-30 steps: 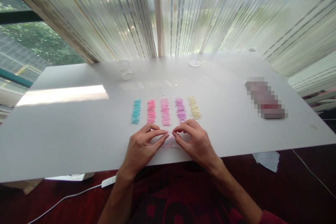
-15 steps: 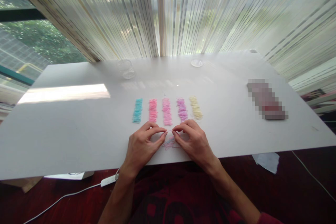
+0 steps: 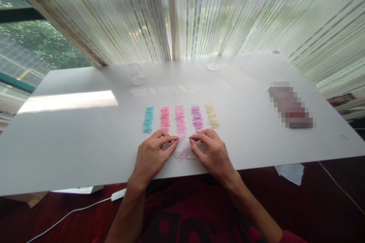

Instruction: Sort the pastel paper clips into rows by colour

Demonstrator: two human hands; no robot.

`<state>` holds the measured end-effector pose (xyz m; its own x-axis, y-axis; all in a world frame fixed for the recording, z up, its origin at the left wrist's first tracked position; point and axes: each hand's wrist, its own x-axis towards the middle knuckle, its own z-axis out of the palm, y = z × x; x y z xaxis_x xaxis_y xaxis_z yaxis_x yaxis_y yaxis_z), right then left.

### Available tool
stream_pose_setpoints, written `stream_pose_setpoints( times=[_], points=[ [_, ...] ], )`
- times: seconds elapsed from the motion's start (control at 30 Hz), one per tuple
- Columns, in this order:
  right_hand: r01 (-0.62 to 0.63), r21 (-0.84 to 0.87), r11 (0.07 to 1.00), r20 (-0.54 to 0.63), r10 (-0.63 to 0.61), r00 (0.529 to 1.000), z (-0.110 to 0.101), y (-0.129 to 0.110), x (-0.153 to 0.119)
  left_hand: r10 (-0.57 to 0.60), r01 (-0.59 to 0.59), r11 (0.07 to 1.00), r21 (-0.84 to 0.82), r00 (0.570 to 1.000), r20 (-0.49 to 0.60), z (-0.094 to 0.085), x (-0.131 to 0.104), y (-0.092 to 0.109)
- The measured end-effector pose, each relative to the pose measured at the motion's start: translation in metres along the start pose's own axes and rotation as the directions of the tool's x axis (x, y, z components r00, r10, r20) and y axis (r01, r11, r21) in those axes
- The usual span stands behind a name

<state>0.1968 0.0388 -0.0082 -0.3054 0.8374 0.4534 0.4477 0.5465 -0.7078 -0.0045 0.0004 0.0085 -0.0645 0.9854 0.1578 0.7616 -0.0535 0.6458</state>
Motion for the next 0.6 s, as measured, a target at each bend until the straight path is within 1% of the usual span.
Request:
stream_pose_setpoints(
  times=[0.17, 0.4, 0.5, 0.6],
  points=[
    [0.003, -0.011, 1.0, 0.024, -0.003, 1.0, 0.0013, 0.0004, -0.0006, -0.001, 0.001, 0.999, -0.036, 1.0, -0.001, 0.0003, -0.0011, -0.0033],
    [0.091, -0.019, 0.996, 0.144, -0.087, 0.986, 0.0009, -0.0018, 0.0002, -0.01, 0.009, 0.998, -0.065, 1.0, -0.01, 0.0003, -0.0005, -0.0021],
    [0.096, -0.035, 0.995, 0.158, -0.089, 0.983, 0.0017, -0.0022, 0.0009, -0.014, 0.012, 0.996, -0.091, 1.0, -0.025, 0.0002, -0.0007, -0.0016],
    [0.081, -0.047, 0.996, 0.15, -0.074, 0.986, 0.0025, -0.0023, 0.0011, -0.017, 0.009, 0.993, -0.117, 0.998, -0.065, 0.0011, 0.0004, -0.0004]
  ],
)
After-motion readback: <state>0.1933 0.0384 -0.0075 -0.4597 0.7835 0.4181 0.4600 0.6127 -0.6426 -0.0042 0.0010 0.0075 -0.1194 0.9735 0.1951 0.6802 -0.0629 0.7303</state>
